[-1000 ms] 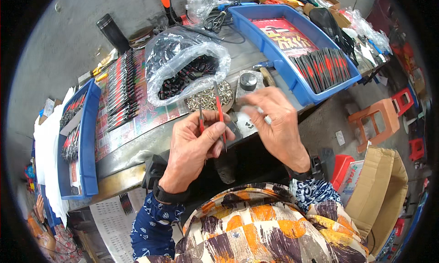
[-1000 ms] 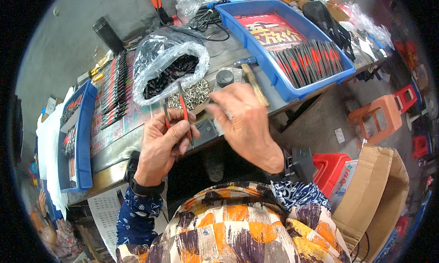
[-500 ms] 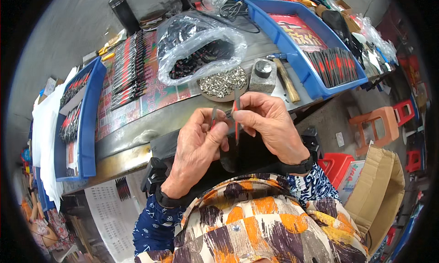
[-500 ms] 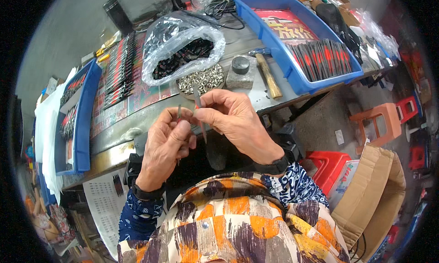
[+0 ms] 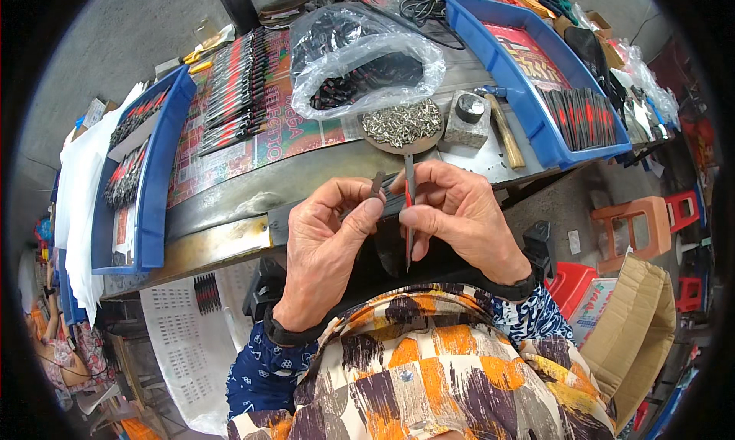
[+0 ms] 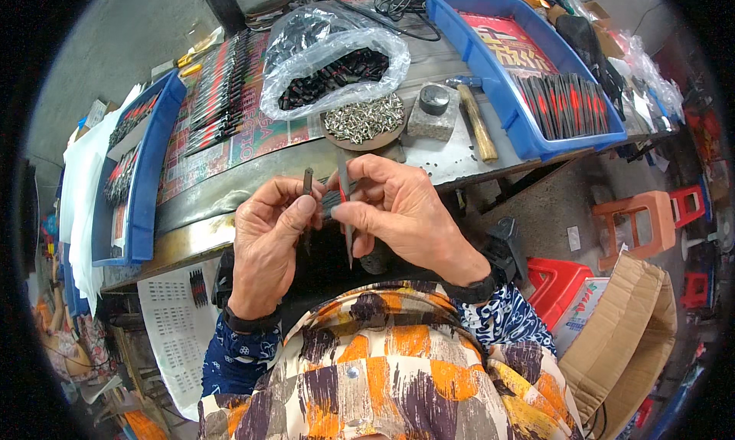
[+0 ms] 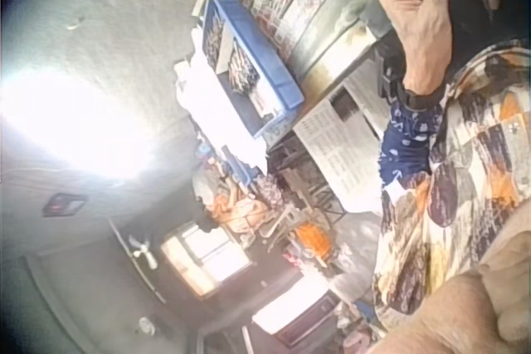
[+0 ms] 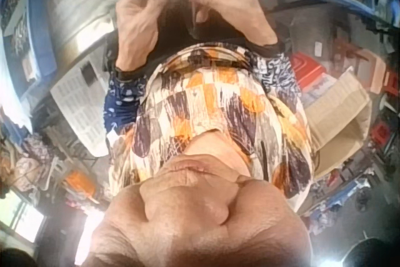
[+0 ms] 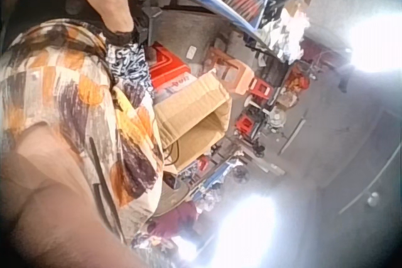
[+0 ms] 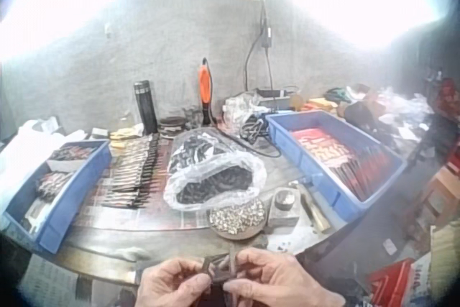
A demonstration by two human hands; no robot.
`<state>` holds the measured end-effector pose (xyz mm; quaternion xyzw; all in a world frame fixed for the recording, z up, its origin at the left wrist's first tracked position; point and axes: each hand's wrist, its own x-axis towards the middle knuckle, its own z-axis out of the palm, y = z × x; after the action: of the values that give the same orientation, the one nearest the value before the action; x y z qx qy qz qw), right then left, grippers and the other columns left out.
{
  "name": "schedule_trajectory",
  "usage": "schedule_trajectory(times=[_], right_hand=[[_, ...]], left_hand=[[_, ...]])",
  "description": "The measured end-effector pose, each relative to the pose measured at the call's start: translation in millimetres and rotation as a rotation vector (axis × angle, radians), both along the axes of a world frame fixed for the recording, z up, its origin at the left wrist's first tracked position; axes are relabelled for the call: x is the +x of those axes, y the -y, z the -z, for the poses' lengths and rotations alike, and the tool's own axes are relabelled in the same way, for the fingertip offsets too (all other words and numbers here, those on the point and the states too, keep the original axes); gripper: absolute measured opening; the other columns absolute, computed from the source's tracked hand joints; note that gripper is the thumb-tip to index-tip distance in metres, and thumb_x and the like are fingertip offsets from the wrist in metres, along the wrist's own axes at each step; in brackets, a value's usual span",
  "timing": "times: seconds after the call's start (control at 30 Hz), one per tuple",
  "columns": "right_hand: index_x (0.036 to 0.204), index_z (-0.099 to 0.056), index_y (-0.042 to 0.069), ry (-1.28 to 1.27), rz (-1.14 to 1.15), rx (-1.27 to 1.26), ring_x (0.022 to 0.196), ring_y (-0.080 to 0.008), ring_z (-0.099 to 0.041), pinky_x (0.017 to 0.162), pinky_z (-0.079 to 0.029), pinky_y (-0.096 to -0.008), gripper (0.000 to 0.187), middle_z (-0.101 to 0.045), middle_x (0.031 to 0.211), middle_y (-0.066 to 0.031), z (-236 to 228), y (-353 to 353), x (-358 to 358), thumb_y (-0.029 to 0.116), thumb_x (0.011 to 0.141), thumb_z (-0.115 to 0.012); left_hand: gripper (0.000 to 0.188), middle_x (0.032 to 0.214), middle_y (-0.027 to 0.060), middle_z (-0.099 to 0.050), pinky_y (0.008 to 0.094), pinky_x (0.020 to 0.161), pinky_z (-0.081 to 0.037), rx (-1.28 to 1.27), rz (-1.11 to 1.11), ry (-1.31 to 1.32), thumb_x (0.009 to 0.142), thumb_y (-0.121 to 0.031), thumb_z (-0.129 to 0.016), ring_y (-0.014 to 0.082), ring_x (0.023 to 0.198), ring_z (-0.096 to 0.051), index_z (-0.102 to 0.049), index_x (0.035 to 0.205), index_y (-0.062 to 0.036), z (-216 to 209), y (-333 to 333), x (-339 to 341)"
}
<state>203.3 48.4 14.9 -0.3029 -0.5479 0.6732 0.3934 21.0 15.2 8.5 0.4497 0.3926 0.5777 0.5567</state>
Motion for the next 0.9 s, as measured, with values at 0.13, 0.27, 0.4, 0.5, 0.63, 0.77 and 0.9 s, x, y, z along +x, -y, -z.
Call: schedule_trajectory(times=[0.13, 0.27, 0.4, 0.5, 0.63, 0.77, 0.9], right_hand=[[0.120, -0.055, 0.000, 0.022, 0.038, 0.081, 0.062, -0.0063, -0.062, 0.053, -0.051, -0.0194, 0.033, -0.064, 0.079, -0.0019, 0.6, 8.5, -5.2, 0.002, 0.089, -0.067], [0.129, -0.053, 0.000, 0.057, 0.058, 0.138, 0.067, -0.0051, -0.062, 0.056, -0.052, -0.0190, 0.042, -0.066, 0.084, -0.0026, 1.6, 15.2, -8.4, 0.002, 0.089, -0.066], [0.132, -0.051, -0.001, 0.053, 0.059, 0.196, 0.071, -0.0061, -0.064, 0.058, -0.053, -0.0194, 0.044, -0.068, 0.091, -0.0046, 1.8, 18.1, -11.7, 0.002, 0.090, -0.065], [0.132, -0.051, -0.001, 0.040, 0.082, 0.213, 0.073, -0.0067, -0.064, 0.058, -0.053, -0.0196, 0.044, -0.067, 0.093, -0.0055, 1.7, 20.4, -14.0, 0.002, 0.091, -0.065], [0.132, -0.052, -0.002, 0.053, 0.100, 0.228, 0.073, -0.0063, -0.064, 0.056, -0.052, -0.0193, 0.043, -0.068, 0.092, -0.0056, 1.7, 22.5, -15.5, 0.002, 0.091, -0.065], [0.132, -0.053, -0.002, 0.120, 0.114, 0.226, 0.069, -0.0046, -0.062, 0.054, -0.050, -0.0188, 0.043, -0.068, 0.085, -0.0043, 2.1, 22.7, -15.9, 0.002, 0.091, -0.065], [0.132, -0.053, -0.001, 0.128, 0.114, 0.256, 0.066, -0.0036, -0.060, 0.053, -0.049, -0.0187, 0.044, -0.067, 0.082, -0.0038, 3.2, 23.1, -14.9, 0.003, 0.090, -0.066]], left_hand=[[0.016, 0.089, 0.0008, -0.066, 0.0177, 0.063, -0.046, 0.012, 0.004, -0.022, 0.090, -0.007, -0.070, 0.0031, 0.077, -0.057, -0.066, 0.101, 0.0028, -2.1, 4.6, -3.9], [0.015, 0.088, 0.0019, -0.068, 0.0175, 0.062, -0.047, -0.013, 0.015, 0.046, 0.089, -0.006, -0.070, 0.0039, 0.072, -0.058, -0.067, 0.101, 0.0027, -3.6, 6.4, -3.8], [0.016, 0.086, 0.0036, -0.069, 0.0187, 0.059, -0.049, -0.039, 0.029, 0.066, 0.089, -0.005, -0.070, 0.0052, 0.069, -0.059, -0.068, 0.102, 0.0031, -4.8, 6.5, -3.7], [0.016, 0.085, 0.0043, -0.069, 0.0193, 0.057, -0.049, -0.036, 0.037, 0.095, 0.089, -0.005, -0.070, 0.0058, 0.069, -0.059, -0.068, 0.102, 0.0033, -4.3, 7.1, -1.4], [0.016, 0.085, 0.0046, -0.069, 0.0195, 0.057, -0.049, -0.047, 0.052, 0.118, 0.089, -0.006, -0.070, 0.0060, 0.069, -0.060, -0.067, 0.101, 0.0038, -3.7, 7.2, -1.4], [0.016, 0.085, 0.0047, -0.069, 0.0198, 0.056, -0.049, -0.050, 0.053, 0.119, 0.089, -0.006, -0.070, 0.0062, 0.069, -0.060, -0.067, 0.101, 0.0041, -3.1, 7.4, -0.8], [0.016, 0.086, 0.0045, -0.068, 0.0199, 0.056, -0.049, -0.048, 0.050, 0.113, 0.089, -0.006, -0.070, 0.0063, 0.069, -0.060, -0.068, 0.102, 0.0037, -2.5, 8.4, -0.4]])
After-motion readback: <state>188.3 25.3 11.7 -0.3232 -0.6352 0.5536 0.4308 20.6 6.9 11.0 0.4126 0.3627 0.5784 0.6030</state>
